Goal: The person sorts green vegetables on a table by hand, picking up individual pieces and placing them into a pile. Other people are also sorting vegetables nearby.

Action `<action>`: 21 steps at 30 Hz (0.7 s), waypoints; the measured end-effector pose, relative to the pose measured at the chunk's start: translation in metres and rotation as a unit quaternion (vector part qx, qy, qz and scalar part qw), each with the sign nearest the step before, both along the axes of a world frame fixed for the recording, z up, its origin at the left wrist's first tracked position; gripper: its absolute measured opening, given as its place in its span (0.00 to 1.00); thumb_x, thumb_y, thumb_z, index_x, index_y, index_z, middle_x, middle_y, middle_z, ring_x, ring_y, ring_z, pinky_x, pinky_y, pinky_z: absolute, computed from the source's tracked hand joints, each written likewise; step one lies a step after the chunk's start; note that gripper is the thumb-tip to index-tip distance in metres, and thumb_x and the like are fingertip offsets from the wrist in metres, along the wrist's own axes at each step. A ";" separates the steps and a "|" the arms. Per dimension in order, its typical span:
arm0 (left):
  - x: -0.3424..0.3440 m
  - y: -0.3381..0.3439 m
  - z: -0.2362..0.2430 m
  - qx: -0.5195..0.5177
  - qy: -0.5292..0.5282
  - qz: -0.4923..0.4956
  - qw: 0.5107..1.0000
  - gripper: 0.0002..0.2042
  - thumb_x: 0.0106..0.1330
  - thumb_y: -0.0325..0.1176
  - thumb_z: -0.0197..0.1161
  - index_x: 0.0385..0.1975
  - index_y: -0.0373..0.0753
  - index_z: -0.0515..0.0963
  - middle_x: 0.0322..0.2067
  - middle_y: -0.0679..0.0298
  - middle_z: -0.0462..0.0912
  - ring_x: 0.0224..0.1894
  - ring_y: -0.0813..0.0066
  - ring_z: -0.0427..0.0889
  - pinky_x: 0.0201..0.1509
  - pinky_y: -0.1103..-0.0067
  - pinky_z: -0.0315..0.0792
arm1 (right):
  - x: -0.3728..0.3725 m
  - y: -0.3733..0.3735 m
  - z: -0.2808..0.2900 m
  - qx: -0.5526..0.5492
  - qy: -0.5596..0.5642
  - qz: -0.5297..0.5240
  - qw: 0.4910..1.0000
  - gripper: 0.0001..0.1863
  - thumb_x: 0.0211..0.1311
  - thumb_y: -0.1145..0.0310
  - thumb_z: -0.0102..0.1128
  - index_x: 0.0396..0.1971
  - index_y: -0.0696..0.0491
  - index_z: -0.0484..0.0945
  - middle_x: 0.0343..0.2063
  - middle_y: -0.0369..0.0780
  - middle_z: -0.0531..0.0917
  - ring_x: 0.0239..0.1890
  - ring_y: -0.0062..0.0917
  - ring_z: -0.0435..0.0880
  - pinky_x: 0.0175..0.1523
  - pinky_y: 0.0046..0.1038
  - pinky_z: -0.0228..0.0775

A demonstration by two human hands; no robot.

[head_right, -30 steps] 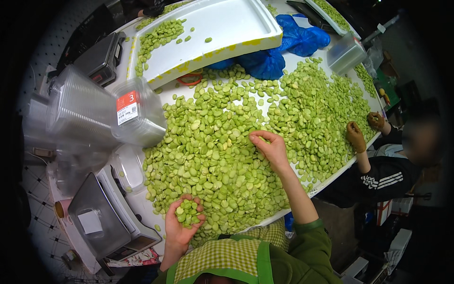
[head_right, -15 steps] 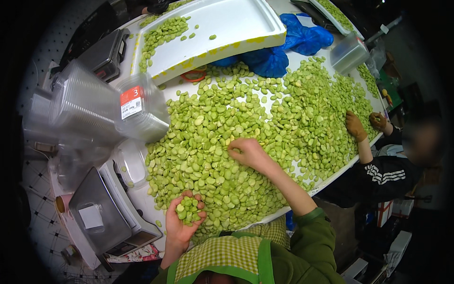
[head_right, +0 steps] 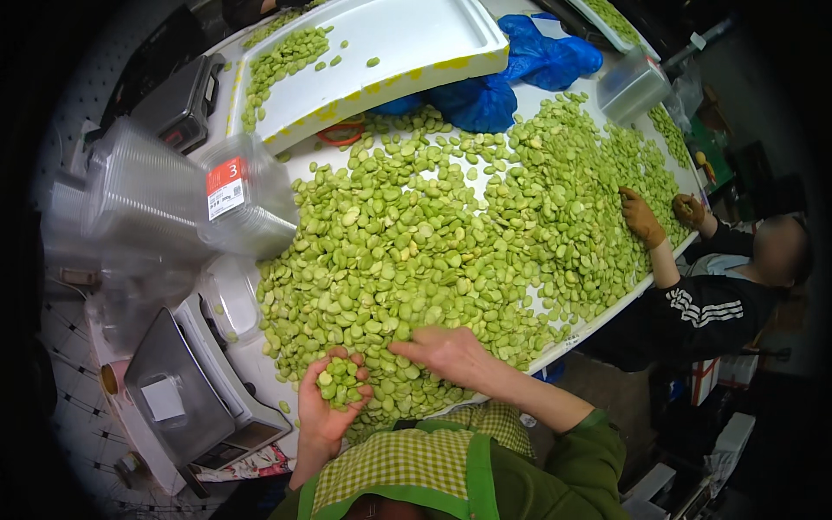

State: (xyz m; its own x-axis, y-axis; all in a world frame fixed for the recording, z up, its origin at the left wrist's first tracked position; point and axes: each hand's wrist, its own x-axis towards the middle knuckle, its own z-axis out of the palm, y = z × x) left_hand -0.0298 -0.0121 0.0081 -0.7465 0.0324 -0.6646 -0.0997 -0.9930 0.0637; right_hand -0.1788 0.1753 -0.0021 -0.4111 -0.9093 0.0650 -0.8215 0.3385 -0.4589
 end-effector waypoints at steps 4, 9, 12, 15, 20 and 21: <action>0.003 -0.001 -0.003 0.013 0.023 0.010 1.000 0.11 0.66 0.38 0.48 0.41 0.39 0.72 0.40 0.57 0.74 0.39 0.65 0.74 0.37 0.72 0.71 | -0.051 0.009 -0.026 0.025 0.171 -0.143 0.975 0.14 0.52 0.74 0.59 0.40 0.47 0.79 0.19 0.35 0.74 0.19 0.22 0.74 0.18 0.22 0.66; 0.004 -0.002 -0.001 -0.005 -0.014 0.023 1.000 0.11 0.66 0.38 0.48 0.41 0.39 0.72 0.40 0.58 0.74 0.39 0.65 0.74 0.36 0.72 0.71 | -0.074 0.063 -0.019 -0.185 -0.477 -0.382 0.769 0.14 0.64 0.67 0.59 0.47 0.55 0.80 0.22 0.32 0.78 0.19 0.14 0.73 0.19 0.18 0.60; 0.003 0.000 -0.004 -0.001 0.002 0.008 1.000 0.11 0.66 0.38 0.48 0.40 0.39 0.72 0.40 0.58 0.74 0.38 0.66 0.74 0.36 0.73 0.71 | -0.061 0.073 -0.018 -0.231 -0.537 -0.407 0.702 0.12 0.66 0.66 0.57 0.44 0.56 0.81 0.23 0.32 0.77 0.22 0.10 0.73 0.20 0.15 0.58; 0.003 0.003 -0.005 -0.001 0.008 -0.011 1.000 0.11 0.66 0.38 0.48 0.40 0.39 0.72 0.40 0.58 0.74 0.39 0.66 0.74 0.37 0.74 0.71 | -0.050 0.071 -0.020 -0.177 -0.459 -0.371 0.788 0.12 0.65 0.67 0.58 0.46 0.53 0.81 0.25 0.33 0.79 0.23 0.12 0.74 0.21 0.18 0.60; 0.003 0.004 -0.003 0.003 0.000 -0.007 1.000 0.11 0.66 0.38 0.48 0.40 0.39 0.72 0.40 0.58 0.74 0.39 0.66 0.74 0.37 0.74 0.70 | -0.048 0.018 -0.019 -0.094 -0.072 -0.165 0.979 0.12 0.53 0.75 0.61 0.38 0.49 0.83 0.24 0.35 0.77 0.23 0.24 0.77 0.24 0.23 0.66; 0.003 0.003 -0.001 0.004 0.001 -0.004 1.000 0.11 0.66 0.38 0.48 0.40 0.39 0.72 0.40 0.58 0.74 0.39 0.66 0.74 0.37 0.74 0.70 | -0.051 0.009 -0.024 -0.063 -0.030 -0.144 0.987 0.13 0.51 0.76 0.61 0.38 0.48 0.83 0.24 0.35 0.76 0.24 0.26 0.77 0.24 0.24 0.67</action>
State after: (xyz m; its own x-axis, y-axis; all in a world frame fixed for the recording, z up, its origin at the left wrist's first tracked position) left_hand -0.0267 -0.0087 0.0069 -0.7470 0.0442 -0.6634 -0.1080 -0.9926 0.0555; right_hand -0.2295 0.1840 -0.0261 -0.6580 -0.7403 0.1377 -0.6694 0.4913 -0.5573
